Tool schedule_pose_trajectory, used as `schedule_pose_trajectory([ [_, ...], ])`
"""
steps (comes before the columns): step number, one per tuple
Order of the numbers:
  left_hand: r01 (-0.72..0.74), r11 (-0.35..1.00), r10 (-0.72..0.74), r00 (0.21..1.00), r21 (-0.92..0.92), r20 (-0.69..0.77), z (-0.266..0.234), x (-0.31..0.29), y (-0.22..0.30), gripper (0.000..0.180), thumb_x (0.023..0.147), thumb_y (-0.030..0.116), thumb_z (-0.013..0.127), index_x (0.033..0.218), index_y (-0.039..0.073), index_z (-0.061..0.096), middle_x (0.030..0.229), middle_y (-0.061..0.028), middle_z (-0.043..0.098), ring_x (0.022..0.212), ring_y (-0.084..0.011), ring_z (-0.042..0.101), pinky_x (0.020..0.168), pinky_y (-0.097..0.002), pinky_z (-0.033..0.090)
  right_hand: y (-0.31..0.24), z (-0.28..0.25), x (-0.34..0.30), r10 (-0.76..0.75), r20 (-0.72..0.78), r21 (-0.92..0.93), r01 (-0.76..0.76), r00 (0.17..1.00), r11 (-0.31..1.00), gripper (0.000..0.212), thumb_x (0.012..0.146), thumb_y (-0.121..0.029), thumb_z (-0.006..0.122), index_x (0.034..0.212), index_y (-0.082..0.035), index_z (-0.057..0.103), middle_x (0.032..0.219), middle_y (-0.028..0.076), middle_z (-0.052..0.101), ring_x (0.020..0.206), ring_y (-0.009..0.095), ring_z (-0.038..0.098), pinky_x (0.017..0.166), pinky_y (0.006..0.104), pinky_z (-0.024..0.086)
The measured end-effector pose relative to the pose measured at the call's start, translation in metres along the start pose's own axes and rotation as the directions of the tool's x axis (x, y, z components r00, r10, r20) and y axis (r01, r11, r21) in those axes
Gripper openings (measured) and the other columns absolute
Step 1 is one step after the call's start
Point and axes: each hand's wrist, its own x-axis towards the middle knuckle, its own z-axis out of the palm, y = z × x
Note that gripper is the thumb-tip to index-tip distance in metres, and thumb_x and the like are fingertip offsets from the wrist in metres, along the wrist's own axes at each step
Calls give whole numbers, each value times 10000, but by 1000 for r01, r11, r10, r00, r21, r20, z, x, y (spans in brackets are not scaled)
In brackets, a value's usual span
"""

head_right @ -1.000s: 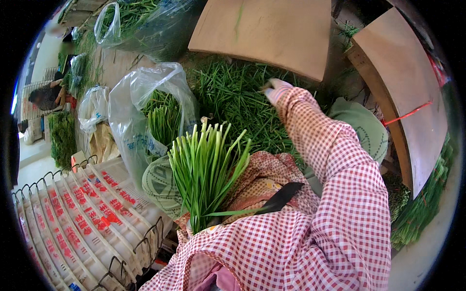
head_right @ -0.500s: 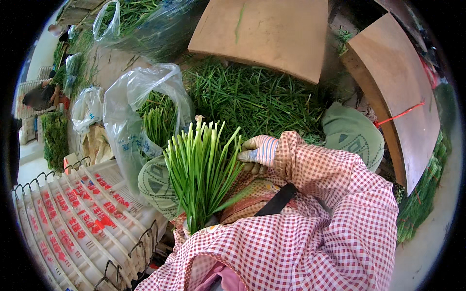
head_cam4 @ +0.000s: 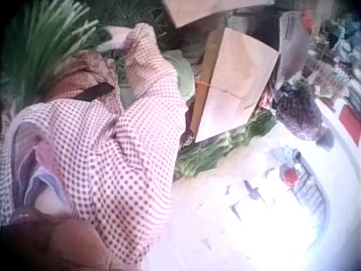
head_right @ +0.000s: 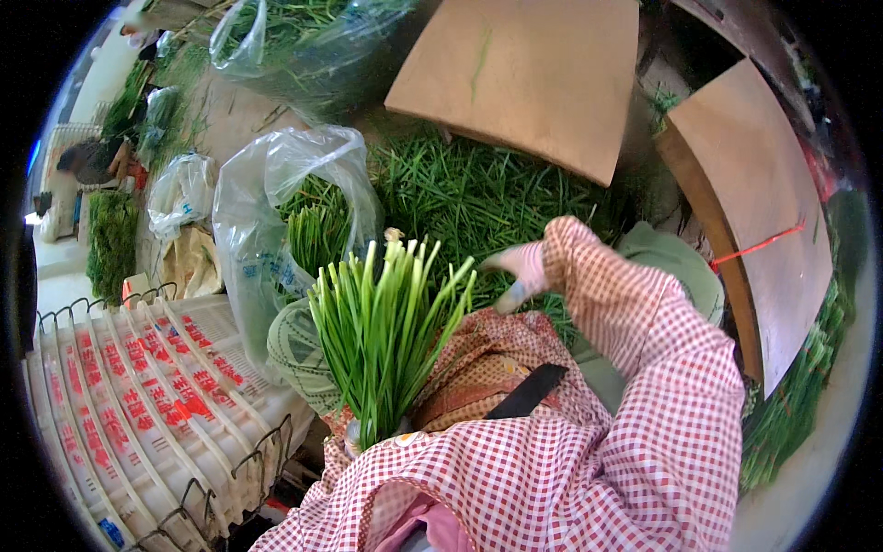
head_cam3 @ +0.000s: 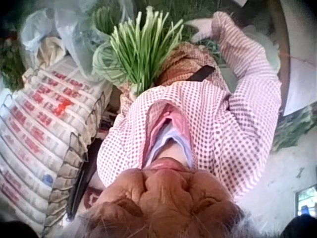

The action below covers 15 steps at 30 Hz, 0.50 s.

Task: The person picks through a pile of chives, removes debris, aligns them into a bunch, and ties the bunch with a red string on a wooden board.

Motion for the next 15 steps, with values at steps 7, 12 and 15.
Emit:
schedule_pose_trajectory([
  [7, -102, 992, 93, 989, 80, 112, 28, -18, -2, 457, 848, 136, 651, 1272, 22, 520, 1234, -136, 587, 1128, -234, 568, 990, -403, 452, -110, -5, -18, -635, -175, 632, 581, 752, 513, 1103, 691, -408, 813, 1488, -91, 120, 1500, 125, 279, 1358, 241, 313, 1123, 416, 255],
  [12, -372, 896, 314, 917, 243, 245, 59, -28, 5, 450, 853, 141, 649, 1269, 22, 523, 1235, -137, 587, 1129, -234, 568, 990, -404, 452, -136, 19, -33, -501, -399, 679, 615, 768, 402, 1423, 488, -403, 922, 1497, -111, -39, 1508, 141, 230, 1363, 260, 300, 1123, 457, 246],
  [15, 92, 967, -9, 944, -237, 329, 66, -17, 3, 385, 892, 151, 603, 1249, 18, 544, 1253, -156, 573, 1136, -250, 565, 996, -421, 453, -148, 29, -50, -564, -442, 686, 668, 698, 289, 1411, 504, -306, 934, 1501, -179, -56, 1510, 143, 228, 1325, 252, 362, 1100, 460, 296],
])
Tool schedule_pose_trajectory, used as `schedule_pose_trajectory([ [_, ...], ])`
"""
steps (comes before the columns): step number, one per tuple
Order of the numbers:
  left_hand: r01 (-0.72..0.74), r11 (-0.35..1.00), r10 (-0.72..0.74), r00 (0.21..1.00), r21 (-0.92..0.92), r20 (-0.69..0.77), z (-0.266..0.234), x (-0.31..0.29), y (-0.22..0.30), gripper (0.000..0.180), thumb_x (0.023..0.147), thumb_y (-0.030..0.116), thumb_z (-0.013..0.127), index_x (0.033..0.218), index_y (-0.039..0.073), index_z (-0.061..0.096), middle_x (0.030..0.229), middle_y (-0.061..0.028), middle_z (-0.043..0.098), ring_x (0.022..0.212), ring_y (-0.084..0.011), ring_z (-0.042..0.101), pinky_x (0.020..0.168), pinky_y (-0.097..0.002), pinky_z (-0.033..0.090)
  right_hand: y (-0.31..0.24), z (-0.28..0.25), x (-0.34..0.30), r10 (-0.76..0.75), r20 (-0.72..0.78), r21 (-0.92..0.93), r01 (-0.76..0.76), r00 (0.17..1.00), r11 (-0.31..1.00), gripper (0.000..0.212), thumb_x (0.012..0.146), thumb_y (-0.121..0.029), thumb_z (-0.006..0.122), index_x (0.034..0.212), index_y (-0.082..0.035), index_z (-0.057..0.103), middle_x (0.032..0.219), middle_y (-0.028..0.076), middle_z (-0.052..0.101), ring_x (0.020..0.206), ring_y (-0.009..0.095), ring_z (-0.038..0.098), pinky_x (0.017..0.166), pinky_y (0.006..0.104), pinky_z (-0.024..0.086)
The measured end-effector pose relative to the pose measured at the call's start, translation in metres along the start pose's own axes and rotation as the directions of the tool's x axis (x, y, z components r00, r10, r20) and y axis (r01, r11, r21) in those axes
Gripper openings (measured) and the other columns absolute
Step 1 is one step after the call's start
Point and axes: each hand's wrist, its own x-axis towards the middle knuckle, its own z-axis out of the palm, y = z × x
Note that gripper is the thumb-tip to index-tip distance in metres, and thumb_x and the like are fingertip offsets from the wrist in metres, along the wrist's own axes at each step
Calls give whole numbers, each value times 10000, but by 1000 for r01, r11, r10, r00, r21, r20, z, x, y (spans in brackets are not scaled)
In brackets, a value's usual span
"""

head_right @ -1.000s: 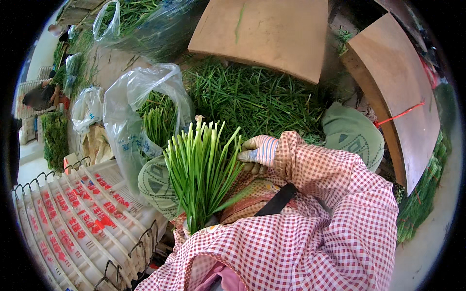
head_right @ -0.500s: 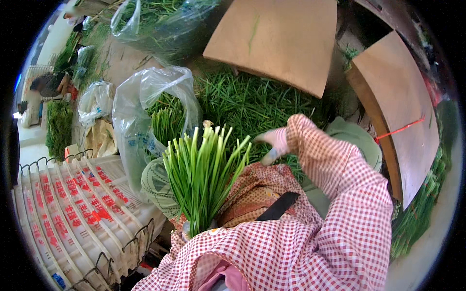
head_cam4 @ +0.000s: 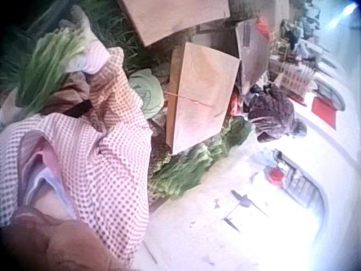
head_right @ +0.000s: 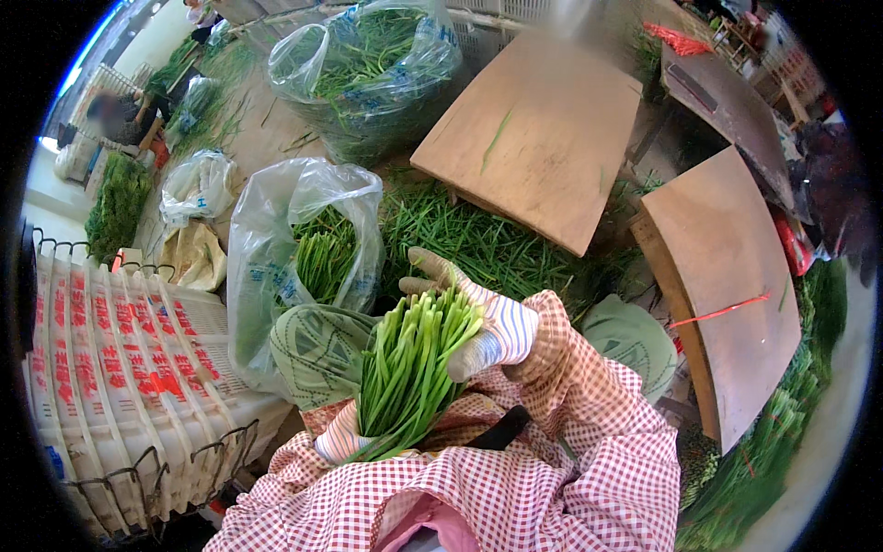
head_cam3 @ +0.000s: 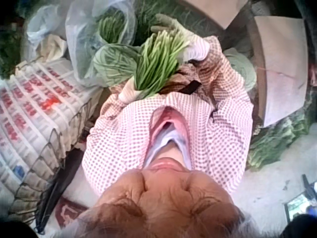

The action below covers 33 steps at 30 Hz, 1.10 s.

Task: The person picks through a pile of chives, removes debris, aligns them into a bunch, and ties the bunch with a red string on a wooden board.

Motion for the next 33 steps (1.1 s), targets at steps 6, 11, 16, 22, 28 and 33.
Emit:
schedule_pose_trajectory([
  [6, 515, 477, -372, 853, -713, 367, -18, 26, -25, 348, 960, 161, 494, 1259, -13, 532, 1317, -179, 525, 1190, -275, 533, 1050, -418, 416, -19, 23, -16, 71, -96, -76, -79, 993, 994, 1307, 556, -224, 921, 1507, -166, 25, 1412, 197, 383, 1233, 272, 466, 1038, 456, 371],
  [11, 497, 507, -425, 855, -704, 298, -18, 32, -44, 363, 954, 174, 511, 1262, -20, 521, 1325, -183, 516, 1175, -263, 550, 1030, -409, 441, -22, 31, -28, 144, -255, -298, -219, 956, 929, 782, 584, -98, 865, 1277, 3, 517, 1098, 126, 629, 1001, 200, 609, 925, 358, 478],
  [16, 597, 659, -406, 794, -457, 451, 16, 28, -31, 364, 949, 131, 500, 1293, 11, 496, 1328, -141, 523, 1202, -218, 525, 1041, -380, 433, -20, 37, -38, -86, 130, -235, 115, 988, 965, 614, 630, -125, 868, 1161, 7, 591, 1199, 173, 590, 1151, 247, 536, 996, 411, 420],
  [22, 709, 466, -436, 705, -529, 560, 13, 39, -33, 370, 965, 102, 451, 1332, 57, 466, 1370, -100, 491, 1251, -169, 472, 1071, -353, 401, -12, 47, -54, -233, 67, -310, 242, 970, 919, 244, 700, 14, 784, 885, -25, 628, 928, 132, 668, 996, 276, 631, 930, 447, 475],
  [28, 313, 915, -394, 831, 256, 392, 40, 44, -9, 618, 881, 59, 607, 1428, 78, 322, 1438, -83, 407, 1313, -179, 389, 1107, -352, 318, -14, 56, -79, -334, -308, -229, 272, 891, 935, 219, 702, -22, 750, 877, -17, 618, 906, 143, 665, 939, 278, 642, 929, 468, 480],
  [33, -407, 588, 154, 905, 699, 397, 76, 27, 61, 926, 683, 171, 820, 1428, 41, 286, 1421, -161, 394, 1331, -262, 355, 1105, -364, 293, -82, 74, -58, -637, -410, -321, 550, 653, 771, 199, 781, -143, 682, 916, -71, 555, 842, 80, 621, 847, 257, 629, 891, 503, 504],
])
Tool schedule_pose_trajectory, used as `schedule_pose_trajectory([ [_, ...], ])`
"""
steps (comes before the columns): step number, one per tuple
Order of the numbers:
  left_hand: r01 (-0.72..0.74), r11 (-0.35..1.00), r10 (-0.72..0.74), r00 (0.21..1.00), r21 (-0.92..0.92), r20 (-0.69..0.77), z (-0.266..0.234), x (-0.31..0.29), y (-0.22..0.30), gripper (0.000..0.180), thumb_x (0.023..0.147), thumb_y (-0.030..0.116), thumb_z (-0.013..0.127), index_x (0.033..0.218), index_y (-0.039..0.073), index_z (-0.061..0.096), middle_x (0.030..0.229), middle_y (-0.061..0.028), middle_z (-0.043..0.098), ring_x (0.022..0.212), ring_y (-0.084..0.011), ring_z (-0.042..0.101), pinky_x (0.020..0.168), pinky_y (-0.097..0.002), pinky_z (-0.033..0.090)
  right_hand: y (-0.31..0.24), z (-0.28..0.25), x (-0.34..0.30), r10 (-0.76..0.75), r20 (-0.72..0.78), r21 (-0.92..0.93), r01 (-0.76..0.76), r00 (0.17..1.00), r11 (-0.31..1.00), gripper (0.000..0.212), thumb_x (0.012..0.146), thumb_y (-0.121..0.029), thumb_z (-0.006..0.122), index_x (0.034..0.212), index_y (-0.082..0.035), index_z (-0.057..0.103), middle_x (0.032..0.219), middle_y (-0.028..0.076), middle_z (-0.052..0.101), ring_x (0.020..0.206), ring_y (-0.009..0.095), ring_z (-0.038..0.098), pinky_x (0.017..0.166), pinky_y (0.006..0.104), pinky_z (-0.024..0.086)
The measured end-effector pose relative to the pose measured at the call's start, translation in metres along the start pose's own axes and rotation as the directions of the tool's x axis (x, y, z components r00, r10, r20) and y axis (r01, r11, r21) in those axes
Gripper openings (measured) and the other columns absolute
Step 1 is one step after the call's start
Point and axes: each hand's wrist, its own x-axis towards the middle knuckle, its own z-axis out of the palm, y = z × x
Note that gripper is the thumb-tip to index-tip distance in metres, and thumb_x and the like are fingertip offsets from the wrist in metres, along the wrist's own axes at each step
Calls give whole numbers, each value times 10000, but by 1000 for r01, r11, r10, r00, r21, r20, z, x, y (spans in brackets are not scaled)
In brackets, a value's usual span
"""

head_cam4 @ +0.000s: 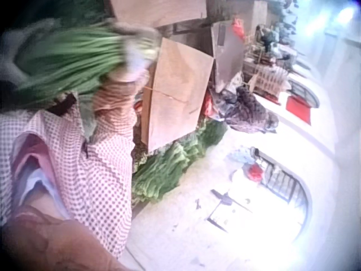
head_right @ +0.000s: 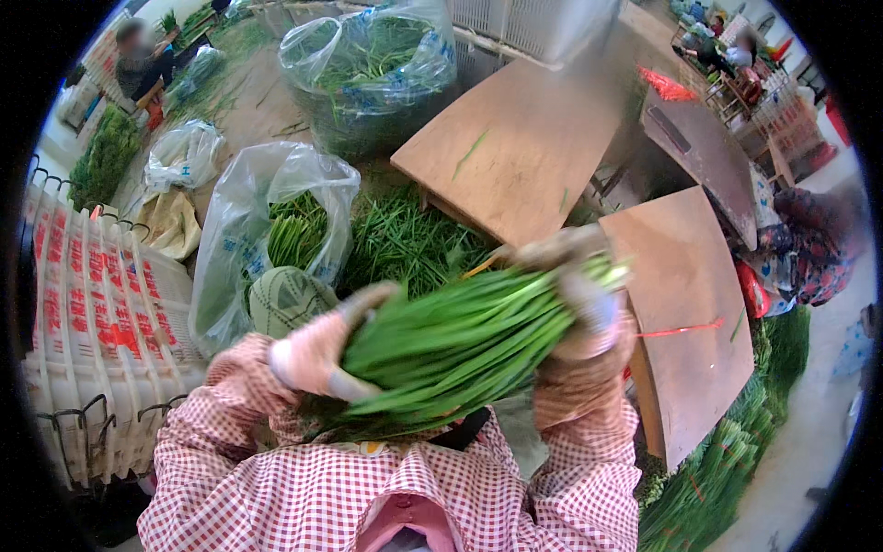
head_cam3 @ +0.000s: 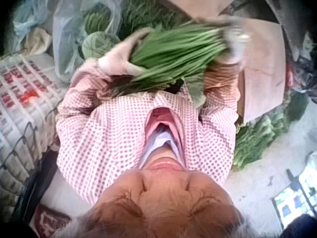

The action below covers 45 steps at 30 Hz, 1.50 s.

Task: The person picks through a pile of chives, removes debris, aligns them into a bunch, and ties the bunch with a red string on a wooden board.

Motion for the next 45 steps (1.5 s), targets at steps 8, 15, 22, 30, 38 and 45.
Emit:
schedule_pose_trajectory([
  [8, 135, 83, 577, 801, 987, -158, -9, -34, 61, 545, 720, 46, 675, 1241, 6, 520, 1180, -225, 569, 1008, -360, 602, 838, -426, 475, 20, -109, 68, -236, -265, -703, -19, 935, 711, 154, 754, -13, 727, 886, -35, 650, 826, 33, 646, 736, 120, 584, 706, 264, 493],
  [15, 232, 524, -19, 965, -820, 261, 51, 48, -53, 823, 826, 459, 669, 1419, 27, 298, 1342, -189, 485, 1226, -305, 487, 1061, -428, 359, 25, 5, 34, -364, 110, -786, 305, 925, 537, 120, 764, 39, 656, 858, -31, 629, 835, 54, 643, 746, 138, 607, 693, 270, 506],
  [22, 93, -6, 130, 987, -996, 92, 36, 41, -55, 767, 846, 426, 627, 1437, 67, 296, 1386, -219, 428, 1260, -269, 443, 961, -486, 443, 76, 51, -46, -158, 888, -395, 893, 431, 215, 246, 627, -207, 679, 832, -79, 636, 846, 63, 611, 796, 265, 612, 814, 443, 514],
  [30, -223, 400, 194, 969, -889, -155, -9, 47, -44, 541, 753, 109, 709, 1245, 10, 505, 1020, -126, 654, 903, -250, 658, 831, -386, 554, 69, 82, -53, 304, 919, -370, 813, 250, 449, 403, 666, -335, 675, 1005, -120, 635, 890, 24, 613, 864, 225, 597, 789, 380, 464],
  [38, -303, 767, 171, 946, -565, -276, -61, 75, 8, 622, 665, 135, 802, 1212, 16, 531, 947, -119, 660, 811, -234, 667, 696, -375, 580, 44, -50, -44, 931, -336, -895, 260, 142, -363, 631, 764, -379, 677, 1240, 7, 525, 1183, 273, 575, 1079, 399, 570, 943, 411, 459],
  [45, -500, 859, 493, 866, -110, -85, -15, 191, -19, 558, 674, 56, 799, 1195, 59, 598, 1195, -63, 617, 1154, -219, 546, 983, -387, 426, -15, -29, 93, 386, 215, -613, -184, 897, 769, 777, 674, -138, 831, 1333, -14, 439, 1232, 138, 578, 1159, 221, 519, 1000, 377, 403],
])
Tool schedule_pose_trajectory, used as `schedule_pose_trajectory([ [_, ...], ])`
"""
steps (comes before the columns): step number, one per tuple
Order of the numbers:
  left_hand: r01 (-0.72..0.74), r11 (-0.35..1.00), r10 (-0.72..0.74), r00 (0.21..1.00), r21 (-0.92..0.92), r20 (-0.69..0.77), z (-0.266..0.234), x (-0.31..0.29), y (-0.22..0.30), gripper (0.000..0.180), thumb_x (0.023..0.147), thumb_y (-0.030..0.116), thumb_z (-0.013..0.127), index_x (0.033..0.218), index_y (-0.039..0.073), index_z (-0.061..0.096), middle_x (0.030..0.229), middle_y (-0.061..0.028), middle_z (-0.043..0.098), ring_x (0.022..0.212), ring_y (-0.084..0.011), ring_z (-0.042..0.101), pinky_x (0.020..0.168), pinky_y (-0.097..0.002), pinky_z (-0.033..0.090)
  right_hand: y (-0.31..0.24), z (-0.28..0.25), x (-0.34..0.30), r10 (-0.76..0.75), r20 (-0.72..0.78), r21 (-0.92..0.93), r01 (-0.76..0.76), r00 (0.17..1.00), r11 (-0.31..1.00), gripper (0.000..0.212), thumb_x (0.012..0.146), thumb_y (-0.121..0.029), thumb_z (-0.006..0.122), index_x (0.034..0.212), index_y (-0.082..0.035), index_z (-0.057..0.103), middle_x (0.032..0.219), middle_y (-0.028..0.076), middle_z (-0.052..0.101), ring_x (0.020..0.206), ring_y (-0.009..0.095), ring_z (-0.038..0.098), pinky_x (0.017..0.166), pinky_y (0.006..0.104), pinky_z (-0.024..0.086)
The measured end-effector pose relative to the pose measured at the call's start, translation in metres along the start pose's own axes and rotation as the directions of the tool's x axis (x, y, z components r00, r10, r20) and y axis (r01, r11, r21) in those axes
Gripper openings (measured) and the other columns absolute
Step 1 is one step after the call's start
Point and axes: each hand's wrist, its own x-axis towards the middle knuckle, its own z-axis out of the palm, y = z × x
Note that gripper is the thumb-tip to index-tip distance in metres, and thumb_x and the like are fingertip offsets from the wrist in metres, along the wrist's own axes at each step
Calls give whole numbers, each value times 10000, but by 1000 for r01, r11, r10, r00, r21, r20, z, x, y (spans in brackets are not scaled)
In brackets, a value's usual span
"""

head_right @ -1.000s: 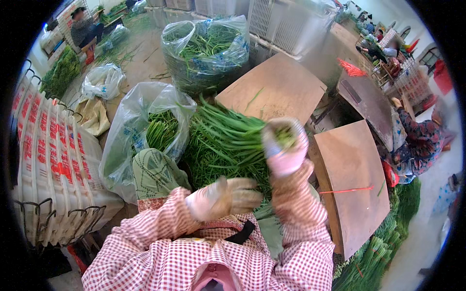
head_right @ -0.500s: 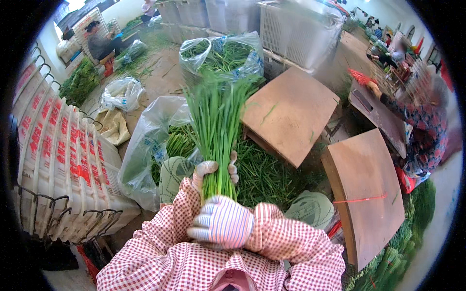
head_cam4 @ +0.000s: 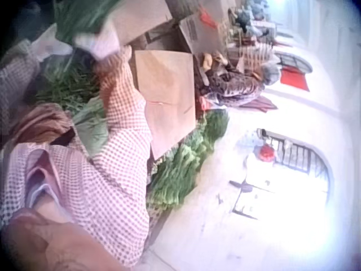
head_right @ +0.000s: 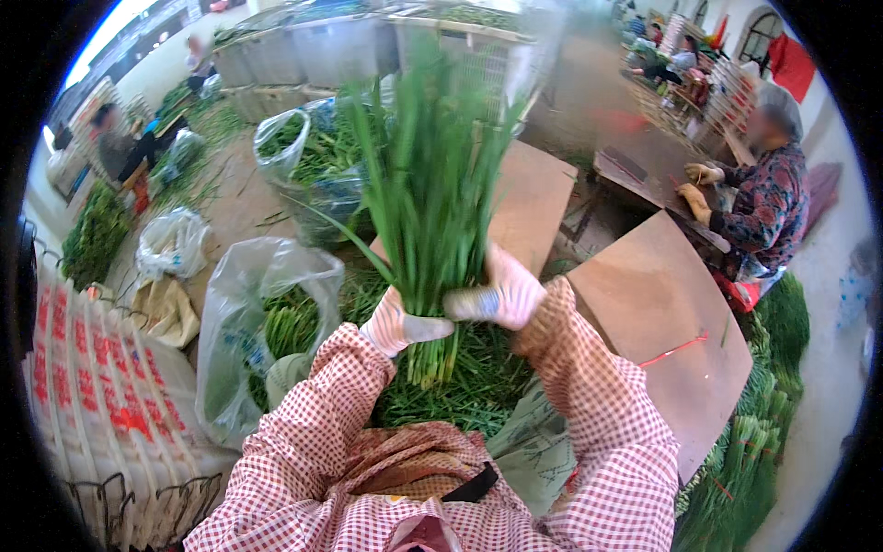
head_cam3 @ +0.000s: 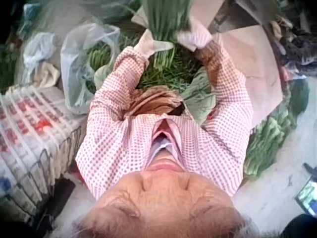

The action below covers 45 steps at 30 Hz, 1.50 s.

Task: The person picks through a pile of chives, removes debris, aligns them into a bunch, and ties the bunch with a red string on a wooden board.

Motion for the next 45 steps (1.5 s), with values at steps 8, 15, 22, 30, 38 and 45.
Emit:
schedule_pose_trajectory([
  [8, 283, 950, -304, 931, 130, 202, -31, 124, -63, 763, 668, 265, 821, 1313, 94, 450, 1251, -90, 567, 1141, -246, 522, 1042, -341, 384, 3, -48, 50, -302, -314, 4, 319, 900, 948, 559, 691, -26, 797, 1201, -38, 570, 1104, 58, 647, 1014, 180, 602, 890, 346, 494],
  [15, 329, 380, -759, 645, -864, -88, -5, 168, -67, 465, 963, 367, 388, 1320, 72, 435, 1288, -157, 532, 1192, -311, 498, 1049, -549, 365, 63, -86, 81, -78, -531, 25, 107, 844, 994, 484, 736, -56, 782, 1167, -15, 565, 1074, 77, 658, 957, 181, 616, 868, 320, 506],
  [22, 632, 687, -646, 757, -359, 97, -46, 104, -23, 564, 713, 188, 727, 1196, -24, 530, 1024, -180, 657, 866, -303, 673, 775, -421, 585, 42, -77, 98, 409, -252, 249, -350, 877, 903, 599, 837, -357, 697, 1293, -27, 492, 1148, 129, 610, 1004, 218, 602, 868, 352, 501],
  [30, 267, 525, -533, 843, -808, -68, -38, -3, -19, 644, 722, 189, 751, 1282, 28, 476, 1208, -176, 582, 1107, -339, 575, 960, -489, 489, 48, 10, 72, 126, -247, -899, -275, 961, 340, 662, 869, -578, 496, 1178, 3, 572, 1092, 221, 613, 1050, 361, 575, 946, 415, 436],
  [38, 81, 617, -396, 891, -783, -220, -27, -49, -16, 368, 704, 118, 734, 1034, 45, 590, 934, -69, 634, 901, -239, 631, 888, -429, 518, 48, 8, 42, 223, -94, -418, -242, 970, 876, 399, 912, -304, 545, 1216, -48, 571, 1123, 161, 604, 1061, 231, 581, 913, 350, 464],
  [45, -13, 639, -317, 907, -769, -278, -33, -58, 2, 591, 767, 66, 695, 1294, 42, 430, 891, 0, 612, 862, -157, 616, 861, -383, 513, 22, 32, -52, 58, 244, -570, 95, 968, 816, 416, 775, -182, 708, 1156, -53, 602, 1014, 141, 627, 961, 269, 619, 824, 365, 499],
])
